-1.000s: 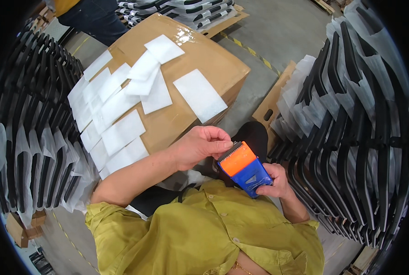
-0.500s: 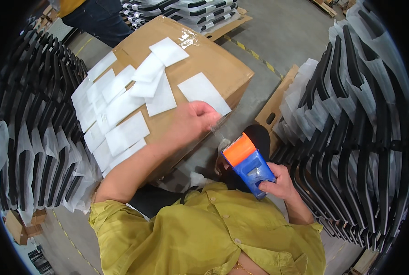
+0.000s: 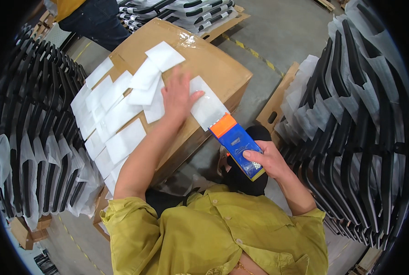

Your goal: The recorder is applying white foam pads to a large cardboard box and using a tape dispenser in a warehouse environment.

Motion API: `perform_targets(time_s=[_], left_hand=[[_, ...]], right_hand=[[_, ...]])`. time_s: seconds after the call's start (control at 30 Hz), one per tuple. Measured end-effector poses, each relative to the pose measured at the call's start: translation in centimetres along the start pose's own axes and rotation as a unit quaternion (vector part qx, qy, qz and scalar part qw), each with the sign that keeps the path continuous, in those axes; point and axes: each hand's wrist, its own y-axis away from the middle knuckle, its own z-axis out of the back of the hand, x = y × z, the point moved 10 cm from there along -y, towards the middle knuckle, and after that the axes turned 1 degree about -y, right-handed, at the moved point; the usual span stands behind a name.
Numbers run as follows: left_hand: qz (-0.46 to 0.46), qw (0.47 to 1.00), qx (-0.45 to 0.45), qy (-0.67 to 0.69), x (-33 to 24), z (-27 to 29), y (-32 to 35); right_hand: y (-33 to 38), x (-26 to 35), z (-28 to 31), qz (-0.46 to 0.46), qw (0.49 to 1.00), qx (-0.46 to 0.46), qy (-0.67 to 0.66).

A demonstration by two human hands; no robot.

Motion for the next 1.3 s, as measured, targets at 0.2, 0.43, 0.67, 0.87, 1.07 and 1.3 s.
perform_targets(time_s=[0.2, 0.43, 0.67, 0.87, 1.07, 1.3], left_hand=[[0.199, 0.884, 0.202, 0.370, 1.4, 1.4, 3.0], [0.574, 0.355, 0.438, 0.594, -4.9, -3.2, 19.0], [0.533, 0.417, 0.247, 0.693, -6.9, -4.7, 14.7], [0.544, 0.425, 0.223, 0.688, -4.4, -3.5, 12.3], [0.199, 0.751, 0.212, 0.593, -7.9, 2.5, 8.2], [-0.199, 0.905, 0.017, 0.375, -13.7, 12.5, 8.9]], right_hand=[[0.5, -1.3, 1.0, -0.009, 1.000, 0.001, -0.025], [2.7, -1.7, 0.6, -0.029, 0.999, 0.015, 0.004], [4.5, -3.8, 1.3, -0.019, 0.999, -0.004, 0.036], [6.9, -2.4, 0.8, 0.023, 0.996, -0.008, 0.087], [6.8, -5.1, 1.4, -0.039, 0.996, 0.046, -0.061], [5.8, -8.0, 5.4, 0.078, 0.967, 0.007, -0.243]])
